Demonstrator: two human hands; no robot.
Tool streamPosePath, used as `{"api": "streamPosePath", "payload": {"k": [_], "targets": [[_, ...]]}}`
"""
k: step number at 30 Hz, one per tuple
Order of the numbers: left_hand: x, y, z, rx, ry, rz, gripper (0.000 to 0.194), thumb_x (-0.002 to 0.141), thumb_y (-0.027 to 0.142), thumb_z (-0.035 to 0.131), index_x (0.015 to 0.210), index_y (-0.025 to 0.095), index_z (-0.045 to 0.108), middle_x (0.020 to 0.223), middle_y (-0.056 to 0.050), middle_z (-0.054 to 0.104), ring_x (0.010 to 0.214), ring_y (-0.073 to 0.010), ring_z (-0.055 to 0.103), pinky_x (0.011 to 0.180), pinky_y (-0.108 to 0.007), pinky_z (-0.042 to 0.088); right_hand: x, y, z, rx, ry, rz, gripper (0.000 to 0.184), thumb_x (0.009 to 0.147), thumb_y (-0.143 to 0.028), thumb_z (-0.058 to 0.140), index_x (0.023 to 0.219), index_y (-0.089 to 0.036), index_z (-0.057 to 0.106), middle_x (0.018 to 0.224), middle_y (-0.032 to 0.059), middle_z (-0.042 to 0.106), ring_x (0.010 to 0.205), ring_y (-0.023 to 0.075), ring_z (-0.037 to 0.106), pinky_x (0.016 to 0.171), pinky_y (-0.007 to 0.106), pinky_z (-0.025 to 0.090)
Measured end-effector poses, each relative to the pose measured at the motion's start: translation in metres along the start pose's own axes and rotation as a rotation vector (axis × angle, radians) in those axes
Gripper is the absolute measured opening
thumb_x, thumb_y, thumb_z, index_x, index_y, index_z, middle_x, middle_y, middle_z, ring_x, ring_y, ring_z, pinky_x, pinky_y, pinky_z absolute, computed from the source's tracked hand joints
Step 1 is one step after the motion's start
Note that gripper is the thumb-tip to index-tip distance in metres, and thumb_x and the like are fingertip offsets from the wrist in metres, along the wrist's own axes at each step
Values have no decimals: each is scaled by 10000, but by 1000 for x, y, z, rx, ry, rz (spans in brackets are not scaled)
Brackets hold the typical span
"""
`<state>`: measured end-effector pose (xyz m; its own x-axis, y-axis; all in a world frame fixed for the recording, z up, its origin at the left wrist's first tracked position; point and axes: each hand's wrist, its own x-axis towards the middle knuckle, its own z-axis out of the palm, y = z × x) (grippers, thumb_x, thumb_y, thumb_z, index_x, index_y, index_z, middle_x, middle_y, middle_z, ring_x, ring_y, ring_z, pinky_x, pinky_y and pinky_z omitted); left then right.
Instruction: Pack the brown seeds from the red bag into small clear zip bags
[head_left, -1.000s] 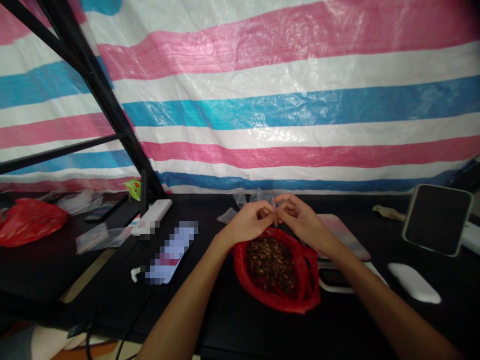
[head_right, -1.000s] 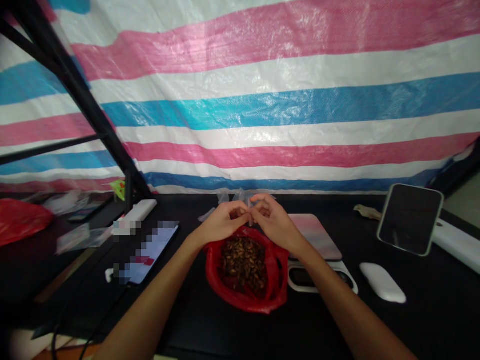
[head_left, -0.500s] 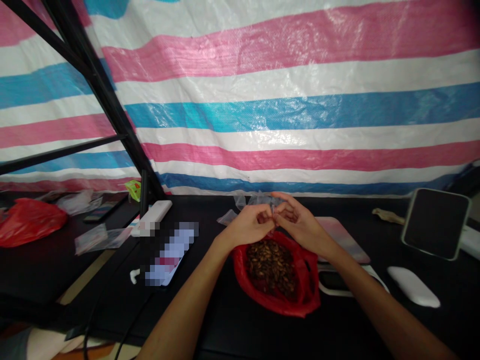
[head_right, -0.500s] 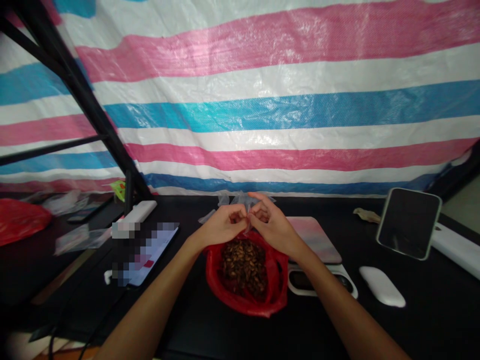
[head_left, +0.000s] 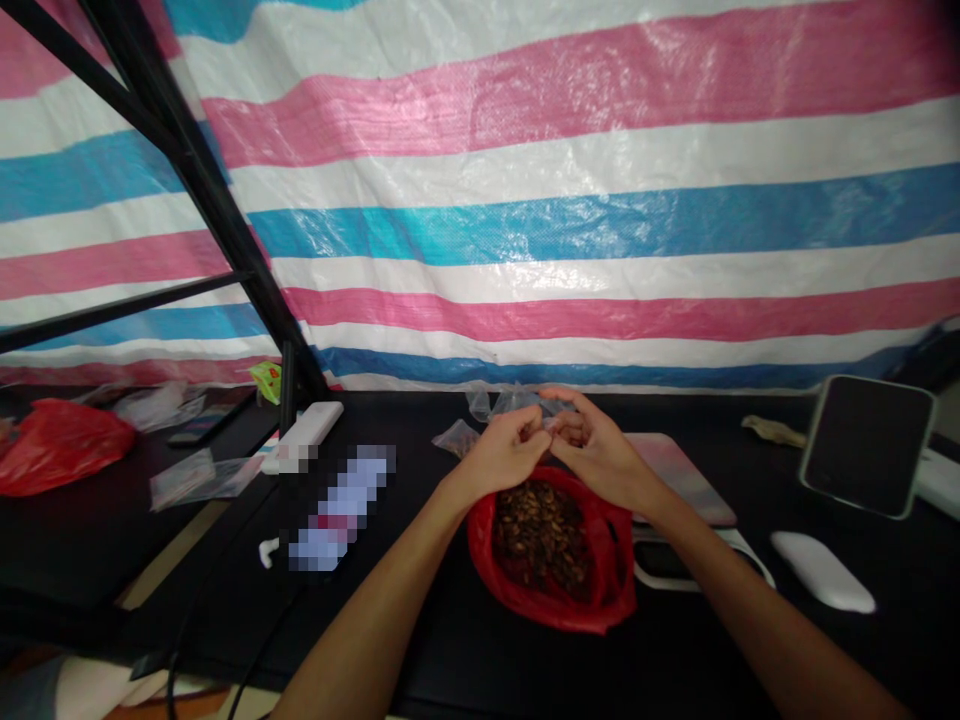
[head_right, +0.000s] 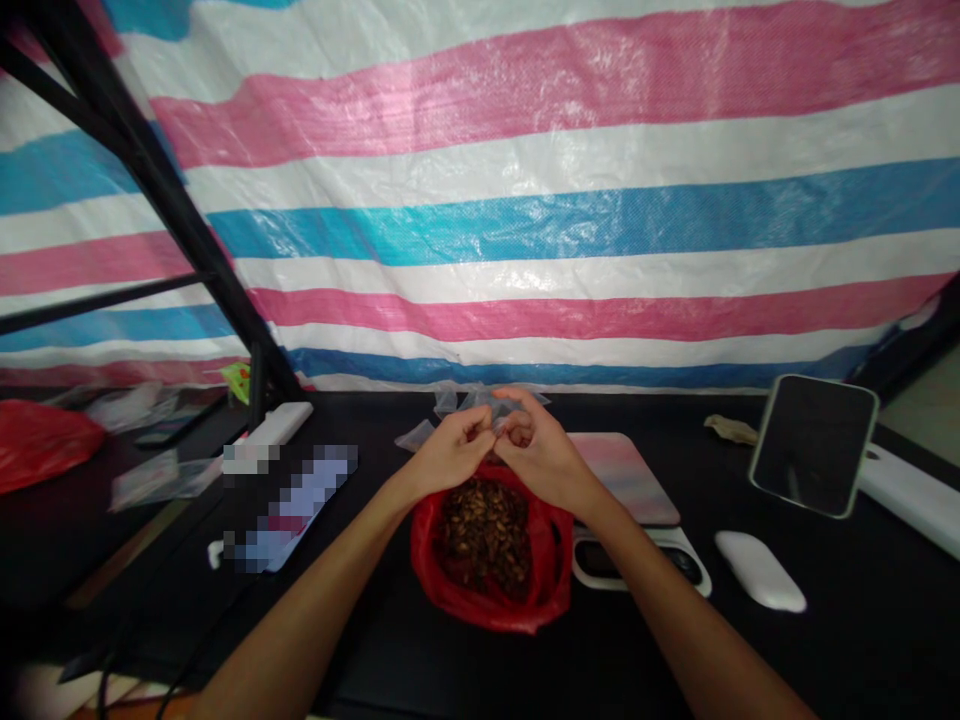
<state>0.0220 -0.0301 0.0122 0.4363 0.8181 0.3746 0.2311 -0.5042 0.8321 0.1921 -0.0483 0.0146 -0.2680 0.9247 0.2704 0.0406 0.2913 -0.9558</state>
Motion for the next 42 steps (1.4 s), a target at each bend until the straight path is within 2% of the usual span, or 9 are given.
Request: {"api": "streamPosePath", "payload": {"k": [9,14,20,24,29,31,33,36,42], "targets": [[-1,2,-3,-20,-61,-26,215,915,216,442,706,203,395,667,58,407,637,-112,386,614,-261,287,-3,-9,2,40,-21,24,380,788,-288,683,1114,-273,488,754,-57,638,634,129,605,585,251,447],[2,2,-5,-45,69,-24,193,908,204,471,727,206,402,672,62,390,637,-110,362,605,-257,278,-2,-12,-4,9,61,39,368,829,-342,690,1138,-265,506,659,-97,560,574,103,530,548,223,393],[2,10,-9,-152,168,42,180,911,191,444,732,207,437,704,45,455,641,-117,449,638,-254,356,-2,-6,-13,-30,49,223,510,977,-655,439,1271,-243,504,579,-53,626,392,129,506,395,235,253],[-2,24,-18,-114,10,142,189,846,147,488,664,188,464,777,7,504,762,-142,499,730,-277,386,-4,-10,-13,-27,53,331,549,941,-710,475,1270,-273,526,615,-36,640,415,136,543,373,226,234],[-7,29,-34,-198,-174,41,233,952,297,472,743,195,468,787,2,505,775,-162,492,743,-304,392,-5,-22,-15,-57,34,208,484,868,-589,693,1206,-255,603,708,-36,634,539,133,572,432,230,369],[-8,25,-37,-206,-221,-49,274,965,435,559,846,205,470,844,7,528,787,-157,508,738,-300,407,-4,-22,-16,-71,-15,146,476,869,-560,711,1217,-252,607,844,1,693,692,172,662,542,265,494],[-10,21,-37,-188,-283,-126,411,857,500,745,954,217,464,915,5,560,824,-160,549,746,-299,431,-4,-20,-17,-66,-70,72,450,882,-515,722,1234,-260,604,985,32,724,902,214,710,755,327,577],[-13,16,-32,-194,-351,-151,590,707,434,903,1046,224,469,962,-14,616,882,-189,620,779,-323,476,-5,-16,-18,-52,-113,-9,434,882,-451,752,1254,-290,595,1076,30,717,1030,227,699,913,368,567],[-14,20,-31,-237,-425,-125,477,723,346,898,1006,202,543,986,-47,678,933,-220,677,835,-367,518,-9,-19,-21,-106,-153,-57,504,883,-448,763,1330,-307,577,1079,30,705,990,228,680,860,362,556]]}}
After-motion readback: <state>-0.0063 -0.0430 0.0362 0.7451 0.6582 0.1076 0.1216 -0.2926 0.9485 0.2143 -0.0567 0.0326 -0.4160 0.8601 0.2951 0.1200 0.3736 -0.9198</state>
